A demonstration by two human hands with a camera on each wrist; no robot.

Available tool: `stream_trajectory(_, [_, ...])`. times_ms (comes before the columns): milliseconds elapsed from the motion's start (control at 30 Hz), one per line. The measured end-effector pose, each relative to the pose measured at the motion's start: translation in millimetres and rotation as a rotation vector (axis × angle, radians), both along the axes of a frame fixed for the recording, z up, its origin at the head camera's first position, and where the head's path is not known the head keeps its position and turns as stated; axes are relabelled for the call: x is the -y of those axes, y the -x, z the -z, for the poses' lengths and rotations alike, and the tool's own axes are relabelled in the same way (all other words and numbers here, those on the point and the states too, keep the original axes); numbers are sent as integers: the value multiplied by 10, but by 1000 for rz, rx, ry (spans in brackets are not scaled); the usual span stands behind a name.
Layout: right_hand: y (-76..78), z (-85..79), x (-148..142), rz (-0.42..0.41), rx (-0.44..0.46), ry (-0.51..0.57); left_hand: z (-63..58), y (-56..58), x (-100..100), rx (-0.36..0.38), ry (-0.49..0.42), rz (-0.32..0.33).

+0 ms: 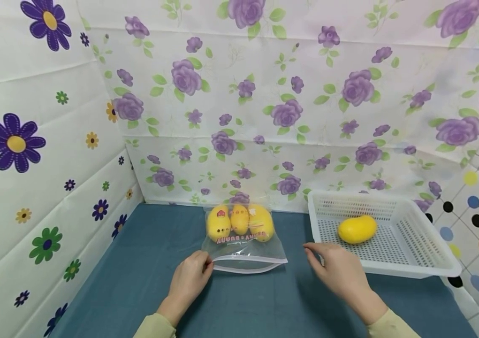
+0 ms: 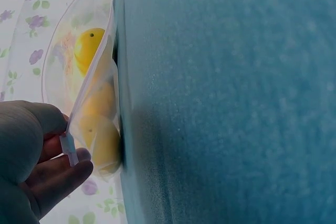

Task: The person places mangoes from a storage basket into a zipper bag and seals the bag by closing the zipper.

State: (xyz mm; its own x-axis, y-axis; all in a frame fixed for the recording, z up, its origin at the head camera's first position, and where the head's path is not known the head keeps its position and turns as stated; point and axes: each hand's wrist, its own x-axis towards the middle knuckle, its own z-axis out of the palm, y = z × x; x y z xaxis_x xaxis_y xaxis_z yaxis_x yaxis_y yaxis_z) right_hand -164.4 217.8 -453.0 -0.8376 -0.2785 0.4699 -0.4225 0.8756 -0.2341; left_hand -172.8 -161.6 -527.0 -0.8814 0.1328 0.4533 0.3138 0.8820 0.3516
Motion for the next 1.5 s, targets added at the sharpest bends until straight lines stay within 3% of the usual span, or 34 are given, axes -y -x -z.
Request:
stream_trajectory(533, [57, -12, -500, 32, 8, 108, 60, -25, 36, 5, 28, 17])
stream_trajectory(1100, [54, -14, -1011, 155, 201, 153, 49, -24, 39, 16, 92, 44])
stream_trajectory(1500, [68, 11, -1111, 180, 207, 144, 39, -22, 19, -2, 116, 55])
